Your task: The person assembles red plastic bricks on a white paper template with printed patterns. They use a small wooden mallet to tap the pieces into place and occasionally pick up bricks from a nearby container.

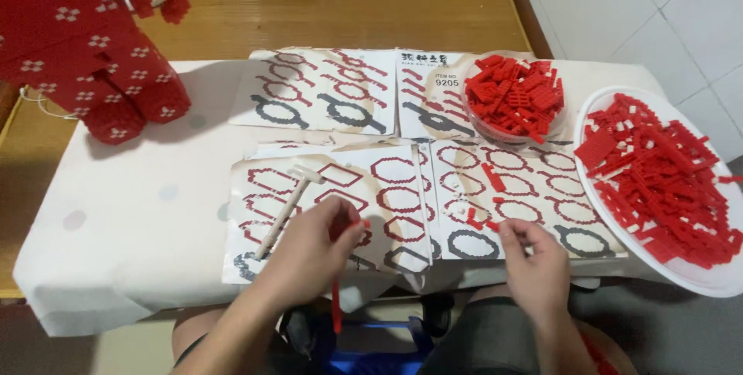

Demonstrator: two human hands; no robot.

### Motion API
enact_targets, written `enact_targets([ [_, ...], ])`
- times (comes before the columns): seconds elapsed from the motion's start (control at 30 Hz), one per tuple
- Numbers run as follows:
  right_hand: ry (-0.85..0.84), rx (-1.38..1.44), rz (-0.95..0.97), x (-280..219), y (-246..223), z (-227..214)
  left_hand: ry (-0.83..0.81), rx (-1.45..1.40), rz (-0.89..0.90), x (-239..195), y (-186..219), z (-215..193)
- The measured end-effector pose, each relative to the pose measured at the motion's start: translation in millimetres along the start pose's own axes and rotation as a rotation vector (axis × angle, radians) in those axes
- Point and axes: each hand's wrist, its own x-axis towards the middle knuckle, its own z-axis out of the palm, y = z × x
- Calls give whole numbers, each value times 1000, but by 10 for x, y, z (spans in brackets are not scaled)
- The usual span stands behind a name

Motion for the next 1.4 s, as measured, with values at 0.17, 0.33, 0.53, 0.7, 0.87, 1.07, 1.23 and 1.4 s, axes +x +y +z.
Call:
enact_targets([
  [0.17,6,-385,-110,329,253,0,102,154,138,461,-75,94],
  [0.33,145,-373,-292,338,349,86,160,376,266,632,-259,264],
  [0.53,160,-422,-497,66,92,193,415,438,590,604,-467,366],
  [0.7,148,-440,-572,63,41,208,577,540,724,550,-525,378],
  [0.87,144,-379,-572,-12,24,151,435,203,787,172,-170,541],
  [1.07,38,-176,-667,-259,-100,102,101,-219,567,-23,11,1049],
  [1.23,38,-196,-711,-224,-44,40,83,-182,613,-39,27,1256],
  [1.4,136,-206,-643,129,122,-113,480,153,764,30,-230,1039],
])
